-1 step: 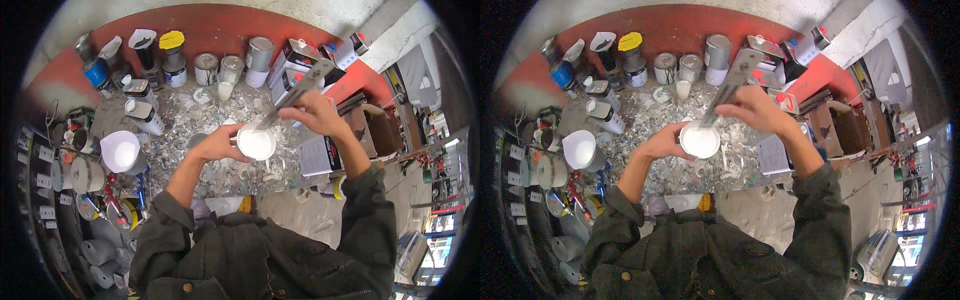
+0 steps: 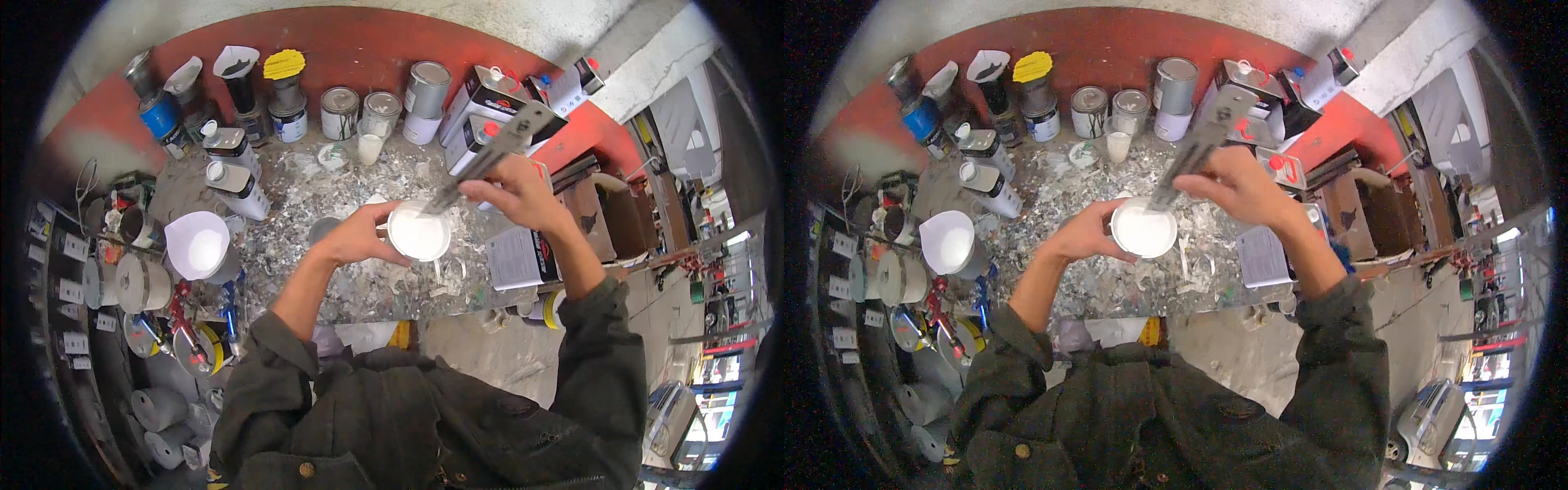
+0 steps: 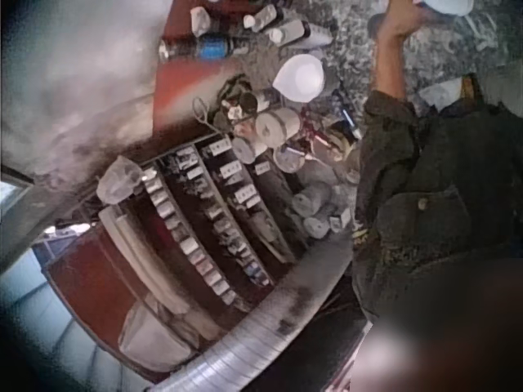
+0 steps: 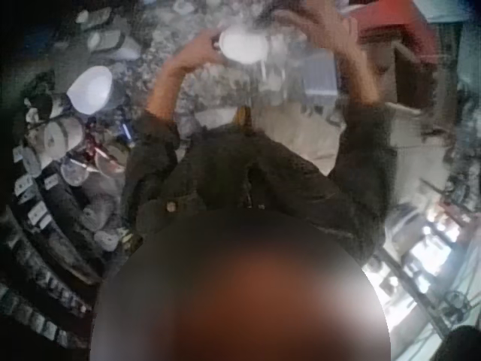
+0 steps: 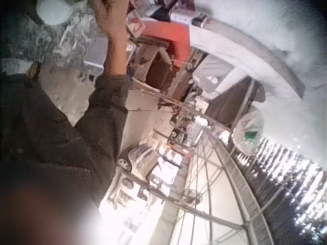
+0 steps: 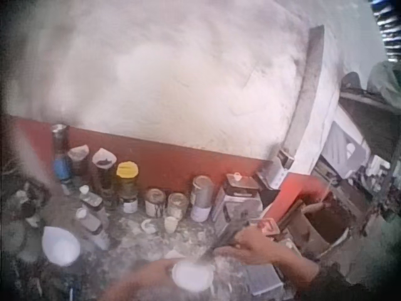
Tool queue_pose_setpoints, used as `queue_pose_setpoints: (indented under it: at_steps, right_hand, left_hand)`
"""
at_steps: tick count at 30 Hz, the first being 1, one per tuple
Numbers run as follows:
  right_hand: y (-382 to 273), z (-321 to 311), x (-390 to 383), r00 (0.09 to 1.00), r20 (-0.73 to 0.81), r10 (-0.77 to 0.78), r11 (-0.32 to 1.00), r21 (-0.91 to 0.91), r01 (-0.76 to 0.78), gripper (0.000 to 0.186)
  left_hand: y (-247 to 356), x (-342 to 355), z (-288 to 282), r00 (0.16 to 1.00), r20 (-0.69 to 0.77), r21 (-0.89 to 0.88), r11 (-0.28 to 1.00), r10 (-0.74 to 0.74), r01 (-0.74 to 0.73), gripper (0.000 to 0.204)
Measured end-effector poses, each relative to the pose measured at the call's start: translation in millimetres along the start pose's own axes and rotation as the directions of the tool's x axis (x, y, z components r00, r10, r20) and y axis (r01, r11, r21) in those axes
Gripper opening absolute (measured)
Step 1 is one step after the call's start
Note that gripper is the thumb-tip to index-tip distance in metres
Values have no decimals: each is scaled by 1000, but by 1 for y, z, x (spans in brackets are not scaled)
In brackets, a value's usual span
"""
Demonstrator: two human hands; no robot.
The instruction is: The person pours white paint from a metal can into a small plastic cup, then uses a flat metal tool to stir the paint. The person repeatedly adds more paint and stirs, then pours the mixed paint into a larger white container.
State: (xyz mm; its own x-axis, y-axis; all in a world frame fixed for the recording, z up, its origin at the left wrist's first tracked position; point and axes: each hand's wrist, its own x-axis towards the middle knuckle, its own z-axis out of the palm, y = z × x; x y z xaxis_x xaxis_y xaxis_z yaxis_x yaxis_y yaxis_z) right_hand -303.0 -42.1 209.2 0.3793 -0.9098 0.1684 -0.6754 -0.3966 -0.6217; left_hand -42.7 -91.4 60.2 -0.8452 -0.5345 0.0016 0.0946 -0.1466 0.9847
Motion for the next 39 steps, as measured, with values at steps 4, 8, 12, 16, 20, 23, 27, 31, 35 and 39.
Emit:
queue_pose_setpoints:
  at_steps: [4,8,12,16,20,23,27,31,35,39]
  right_hand:
    - [-13,12,-27,994,-80,78,997,-16,-79,30]
    - [-35,31,-35,980,-191,53,998,27,-49,20]
    - [-51,22,-32,929,-370,16,1000,13,-13,16]
    - [-44,8,-27,880,-475,-1,999,-46,-24,16]
    - [-19,26,-26,938,-344,-44,986,-167,-16,17]
    - [-13,46,-36,960,-273,63,981,-160,-110,16]
    - [-31,55,-42,951,-263,165,982,133,-133,24]
    - [-56,45,-27,902,-415,120,965,263,-7,25]
    - [-65,33,-9,867,-495,50,984,172,42,24]
    - [-61,52,3,947,-321,10,999,35,2,25]
  left_hand:
    - [-11,0,7,988,-138,-9,998,62,-64,92]
    - [-23,5,26,950,-302,-34,995,79,-93,89]
    - [-31,6,42,920,-375,0,992,115,-124,90]
    - [-35,4,49,897,-417,96,988,148,-119,88]
    - [-38,3,53,863,-473,81,984,178,-158,88]
    - [-41,4,55,821,-540,71,982,186,-176,87]
    - [-46,-2,57,767,-607,124,978,208,-167,85]
    - [-47,-12,57,760,-614,137,977,211,-161,84]
    - [-43,-32,58,732,-634,191,967,251,-166,82]
    - [-38,-51,53,718,-654,160,971,238,-177,83]
